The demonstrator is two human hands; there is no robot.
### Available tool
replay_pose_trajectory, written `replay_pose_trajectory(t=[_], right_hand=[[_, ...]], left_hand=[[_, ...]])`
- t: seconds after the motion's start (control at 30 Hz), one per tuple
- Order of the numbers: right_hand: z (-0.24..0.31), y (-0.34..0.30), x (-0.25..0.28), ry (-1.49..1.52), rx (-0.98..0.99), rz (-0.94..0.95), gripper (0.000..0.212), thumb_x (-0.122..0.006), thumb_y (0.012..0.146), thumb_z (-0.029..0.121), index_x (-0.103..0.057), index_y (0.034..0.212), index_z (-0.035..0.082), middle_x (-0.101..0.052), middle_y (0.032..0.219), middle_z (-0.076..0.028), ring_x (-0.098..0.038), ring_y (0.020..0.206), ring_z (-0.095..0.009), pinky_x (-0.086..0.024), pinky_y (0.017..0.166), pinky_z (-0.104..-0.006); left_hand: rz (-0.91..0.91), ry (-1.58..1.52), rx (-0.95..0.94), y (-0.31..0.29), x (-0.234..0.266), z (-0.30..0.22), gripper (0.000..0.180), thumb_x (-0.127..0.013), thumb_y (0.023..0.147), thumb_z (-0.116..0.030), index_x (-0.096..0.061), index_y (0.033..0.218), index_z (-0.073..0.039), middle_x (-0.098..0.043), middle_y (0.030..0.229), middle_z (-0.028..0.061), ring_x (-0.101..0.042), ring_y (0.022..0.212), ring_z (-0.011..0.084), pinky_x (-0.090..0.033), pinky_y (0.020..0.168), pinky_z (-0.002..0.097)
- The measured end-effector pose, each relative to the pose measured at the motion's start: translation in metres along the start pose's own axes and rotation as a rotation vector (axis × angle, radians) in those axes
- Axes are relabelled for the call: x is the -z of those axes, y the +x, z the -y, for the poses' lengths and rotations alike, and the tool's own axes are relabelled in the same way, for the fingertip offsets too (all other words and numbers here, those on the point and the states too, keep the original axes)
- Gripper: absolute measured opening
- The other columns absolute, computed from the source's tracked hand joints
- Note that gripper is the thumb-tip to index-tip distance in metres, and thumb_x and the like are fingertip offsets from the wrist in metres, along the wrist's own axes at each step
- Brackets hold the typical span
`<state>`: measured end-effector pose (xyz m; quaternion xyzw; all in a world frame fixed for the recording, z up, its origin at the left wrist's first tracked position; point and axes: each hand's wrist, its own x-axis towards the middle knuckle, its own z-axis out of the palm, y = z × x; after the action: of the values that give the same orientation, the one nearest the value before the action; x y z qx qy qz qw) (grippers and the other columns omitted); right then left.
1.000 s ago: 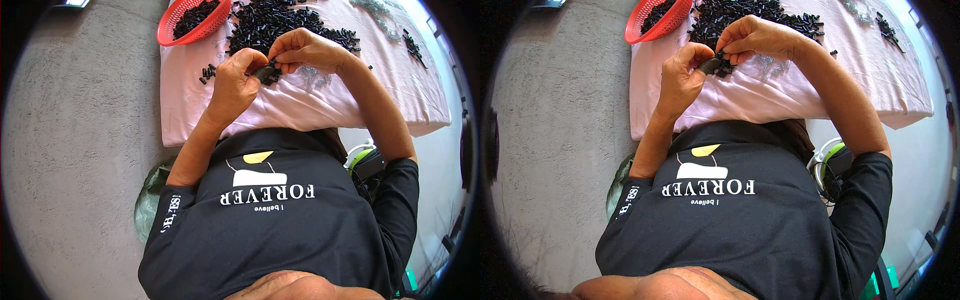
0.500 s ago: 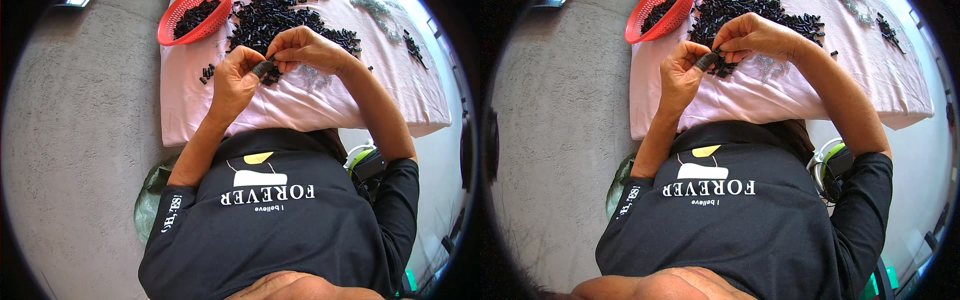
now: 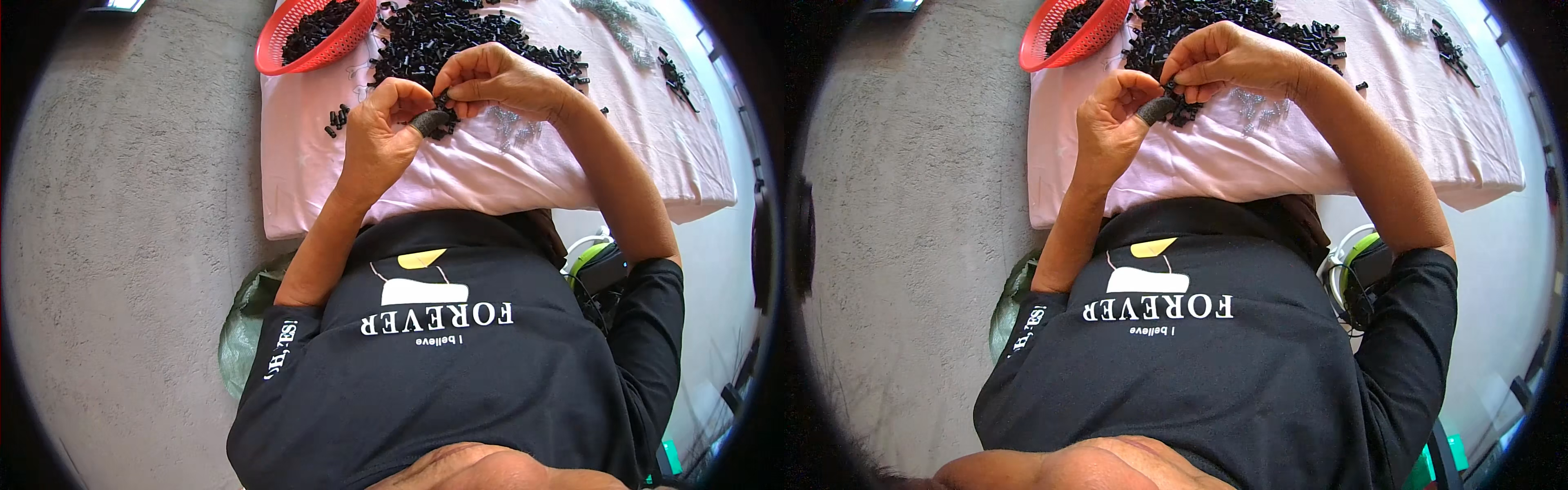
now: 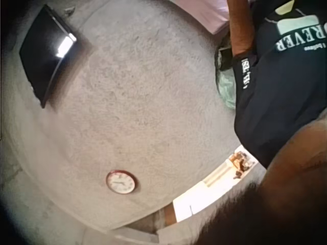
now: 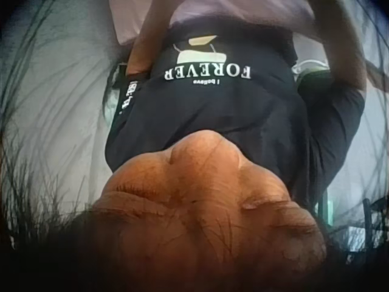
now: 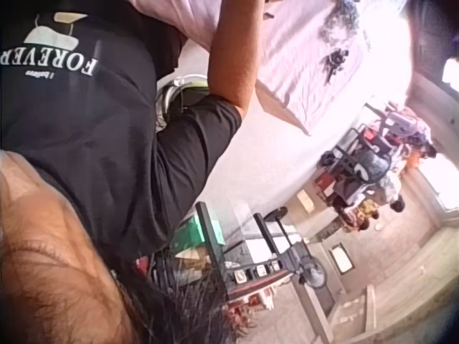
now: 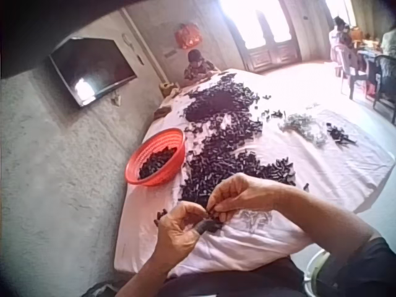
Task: Manually assembling small black plastic components at a workshop table.
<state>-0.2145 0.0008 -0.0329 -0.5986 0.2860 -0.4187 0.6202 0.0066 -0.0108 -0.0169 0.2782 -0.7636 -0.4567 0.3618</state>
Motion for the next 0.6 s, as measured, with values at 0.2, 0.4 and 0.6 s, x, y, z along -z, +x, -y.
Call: replay_pose_trajectory(t=[0.2,0.4,0.6], right_hand=[[-0.003,0.001,0.004,-0.010,0.017,0.036,0.021,-0.065,0.089,0.007,-0.066,0.108,0.000,-0.067,0.087,-0.004,-0.064,0.075,-0.006,-0.053,0.070,-0.0169],[-0.004,0.001,0.004,0.024,0.023,0.027,0.022,-0.066,0.088,0.007,-0.066,0.109,0.000,-0.067,0.086,-0.004,-0.065,0.077,-0.006,-0.054,0.072,-0.0185],[-0.006,0.002,0.003,0.033,0.024,0.009,0.022,-0.068,0.086,0.009,-0.064,0.106,0.000,-0.067,0.087,-0.004,-0.065,0.076,-0.007,-0.054,0.073,-0.0195]], left_hand=[[-0.048,0.218,-0.150,0.002,-0.001,-0.002,0.025,-0.069,0.073,0.004,-0.060,0.096,-0.003,-0.062,0.086,0.0063,-0.064,0.074,0.0147,-0.052,0.069,0.0270],[-0.019,0.352,-0.273,0.005,0.000,-0.011,0.046,-0.055,0.064,0.011,-0.062,0.106,-0.006,-0.056,0.104,0.0093,-0.059,0.091,0.0192,-0.051,0.075,0.0304],[0.019,0.443,-0.356,0.008,0.001,-0.013,0.050,-0.052,0.062,0.008,-0.065,0.108,-0.006,-0.054,0.107,0.0127,-0.056,0.100,0.0260,-0.047,0.088,0.0330]])
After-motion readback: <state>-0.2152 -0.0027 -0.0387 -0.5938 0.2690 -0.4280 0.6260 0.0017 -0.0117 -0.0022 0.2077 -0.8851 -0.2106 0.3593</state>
